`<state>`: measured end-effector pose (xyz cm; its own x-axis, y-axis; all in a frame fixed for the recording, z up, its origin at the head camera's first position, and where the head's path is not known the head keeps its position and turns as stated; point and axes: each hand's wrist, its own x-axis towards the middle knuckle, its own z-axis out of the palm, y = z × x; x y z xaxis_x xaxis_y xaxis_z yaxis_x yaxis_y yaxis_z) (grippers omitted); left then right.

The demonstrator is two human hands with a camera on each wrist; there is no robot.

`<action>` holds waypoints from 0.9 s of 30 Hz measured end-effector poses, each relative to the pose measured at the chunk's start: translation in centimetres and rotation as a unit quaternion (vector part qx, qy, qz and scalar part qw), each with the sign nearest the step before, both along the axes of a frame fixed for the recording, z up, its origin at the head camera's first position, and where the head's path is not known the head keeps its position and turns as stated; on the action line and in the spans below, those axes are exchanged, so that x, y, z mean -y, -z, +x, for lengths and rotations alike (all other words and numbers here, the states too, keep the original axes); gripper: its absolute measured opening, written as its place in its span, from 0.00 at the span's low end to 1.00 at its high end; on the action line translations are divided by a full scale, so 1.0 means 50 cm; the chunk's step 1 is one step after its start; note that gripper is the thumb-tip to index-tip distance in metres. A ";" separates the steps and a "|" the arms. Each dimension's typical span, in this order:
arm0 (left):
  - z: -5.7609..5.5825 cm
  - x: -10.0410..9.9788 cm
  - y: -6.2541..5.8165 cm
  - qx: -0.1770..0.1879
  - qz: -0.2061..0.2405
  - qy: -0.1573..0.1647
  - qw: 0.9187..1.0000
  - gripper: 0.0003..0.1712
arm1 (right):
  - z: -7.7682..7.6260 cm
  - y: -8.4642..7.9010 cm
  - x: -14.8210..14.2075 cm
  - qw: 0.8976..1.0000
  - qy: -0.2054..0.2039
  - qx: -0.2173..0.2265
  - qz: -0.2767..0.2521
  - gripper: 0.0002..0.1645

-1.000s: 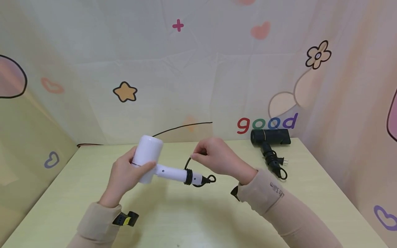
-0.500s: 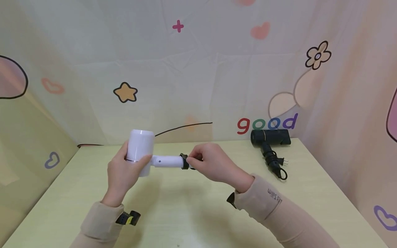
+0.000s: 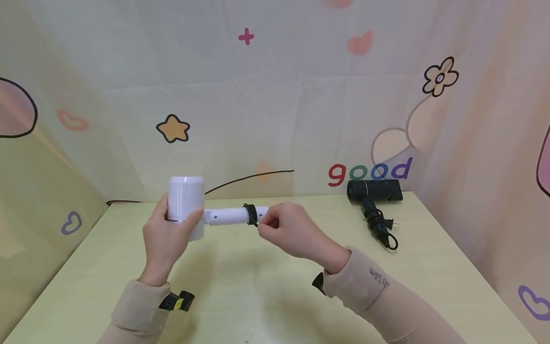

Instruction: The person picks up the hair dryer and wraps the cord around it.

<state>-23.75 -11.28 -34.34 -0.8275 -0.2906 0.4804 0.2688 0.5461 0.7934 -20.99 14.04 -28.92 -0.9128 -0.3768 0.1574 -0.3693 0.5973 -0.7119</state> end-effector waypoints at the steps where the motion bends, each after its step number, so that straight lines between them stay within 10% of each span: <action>1: -0.001 0.000 0.000 -0.001 0.006 -0.002 1.000 0.35 | 0.002 0.002 0.000 1.000 -0.002 0.004 -0.004 0.08; 27: -0.012 0.008 -0.002 -0.012 0.087 -0.031 0.996 0.38 | 0.042 0.056 -0.002 0.996 -0.021 0.076 -0.036 0.08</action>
